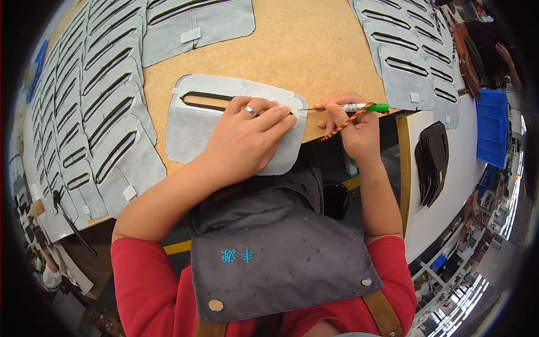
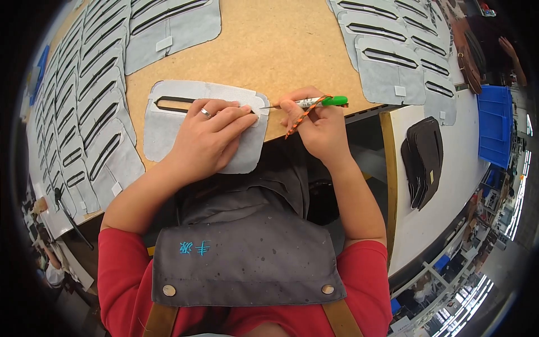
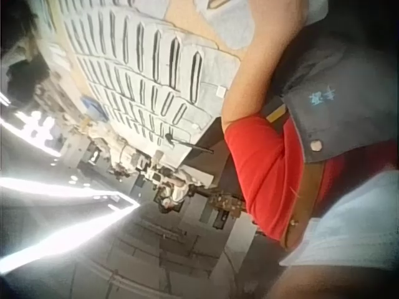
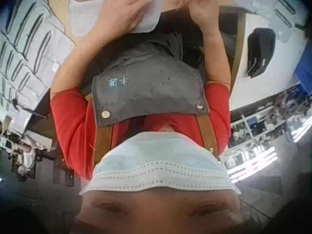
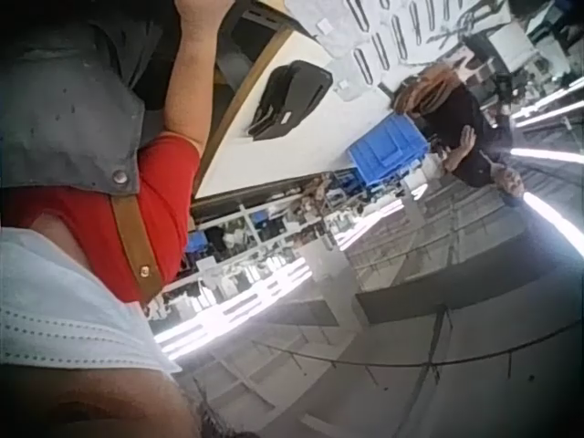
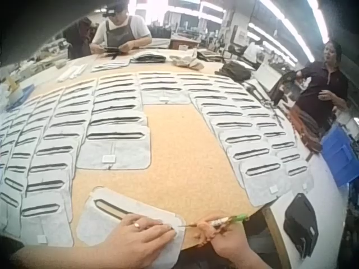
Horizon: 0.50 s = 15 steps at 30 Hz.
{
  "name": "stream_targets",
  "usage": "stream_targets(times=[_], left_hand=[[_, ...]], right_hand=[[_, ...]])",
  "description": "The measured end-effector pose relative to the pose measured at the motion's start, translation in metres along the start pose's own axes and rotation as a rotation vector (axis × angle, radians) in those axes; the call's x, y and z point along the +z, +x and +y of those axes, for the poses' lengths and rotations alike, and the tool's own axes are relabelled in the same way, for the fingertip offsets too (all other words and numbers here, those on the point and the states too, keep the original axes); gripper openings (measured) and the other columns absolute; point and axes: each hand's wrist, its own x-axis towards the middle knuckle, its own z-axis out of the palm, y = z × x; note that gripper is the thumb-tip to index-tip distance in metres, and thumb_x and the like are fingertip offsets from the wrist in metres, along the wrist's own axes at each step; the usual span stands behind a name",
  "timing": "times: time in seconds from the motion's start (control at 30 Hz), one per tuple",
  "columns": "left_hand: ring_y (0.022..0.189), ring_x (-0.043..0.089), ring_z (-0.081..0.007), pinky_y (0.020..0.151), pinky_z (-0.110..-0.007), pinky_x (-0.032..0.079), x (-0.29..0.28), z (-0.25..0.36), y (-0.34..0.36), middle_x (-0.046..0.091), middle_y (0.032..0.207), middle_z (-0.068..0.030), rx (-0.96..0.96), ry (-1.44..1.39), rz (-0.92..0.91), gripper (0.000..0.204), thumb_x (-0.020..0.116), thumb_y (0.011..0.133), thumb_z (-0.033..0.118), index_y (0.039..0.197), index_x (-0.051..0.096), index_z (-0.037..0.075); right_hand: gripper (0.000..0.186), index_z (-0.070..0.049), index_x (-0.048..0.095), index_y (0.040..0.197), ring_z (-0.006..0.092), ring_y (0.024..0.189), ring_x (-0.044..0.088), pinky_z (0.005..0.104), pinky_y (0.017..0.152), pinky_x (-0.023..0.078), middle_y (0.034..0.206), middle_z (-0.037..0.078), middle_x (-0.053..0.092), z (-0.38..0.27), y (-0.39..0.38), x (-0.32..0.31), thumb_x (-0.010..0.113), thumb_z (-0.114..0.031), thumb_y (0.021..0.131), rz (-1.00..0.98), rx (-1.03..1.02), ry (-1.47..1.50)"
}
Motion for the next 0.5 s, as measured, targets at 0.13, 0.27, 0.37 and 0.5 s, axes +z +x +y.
stream_targets(times=[0.13, 0.27, 0.37, 0.5], left_hand=[[0.098, 0.054, -0.021, 0.086, -0.037, 0.038, -0.004, 0.004, 0.002, 0.054, 0.109, -0.0017, -0.037, 0.044, -0.06, 0.043, 0.061, 0.07, 0.004, 0.112, 0.057, 0.008], [0.099, 0.052, -0.023, 0.087, -0.037, 0.036, 0.001, 0.005, 0.003, 0.053, 0.112, -0.0044, -0.121, 0.059, -0.02, 0.043, 0.059, 0.073, 0.005, 0.116, 0.055, 0.008], [0.098, 0.052, -0.0246, 0.085, -0.037, 0.036, 0.001, -0.001, 0.001, 0.052, 0.112, -0.0077, -0.249, -0.121, 0.075, 0.037, 0.058, 0.076, 0.004, 0.113, 0.055, 0.008], [0.096, 0.053, -0.0253, 0.082, -0.036, 0.037, -0.002, -0.006, 0.0, 0.055, 0.104, -0.0073, -0.21, -0.284, 0.13, 0.023, 0.058, 0.076, 0.001, 0.098, 0.057, 0.006]], right_hand=[[0.011, 0.001, 0.056, 0.091, 0.0082, 0.054, 0.055, 0.0267, 0.062, 0.053, 0.088, 0.013, 0.064, -0.001, -0.001, 0.003, 0.055, -0.009, 0.092, 0.023, -0.01, -0.064], [0.012, 0.001, 0.056, 0.09, 0.0078, 0.054, 0.054, 0.0269, 0.062, 0.053, 0.089, 0.013, 0.064, -0.004, -0.003, 0.005, 0.054, -0.01, 0.093, 0.032, 0.01, -0.072], [0.016, 0.001, 0.056, 0.09, 0.0077, 0.056, 0.054, 0.0273, 0.063, 0.053, 0.09, 0.013, 0.064, -0.003, -0.003, 0.007, 0.052, -0.014, 0.094, 0.096, 0.066, -0.031], [0.019, 0.0, 0.059, 0.09, 0.0067, 0.063, 0.056, 0.022, 0.06, 0.049, 0.079, 0.005, 0.062, -0.001, -0.001, 0.006, 0.056, -0.019, 0.093, 0.199, -0.01, 0.172]])
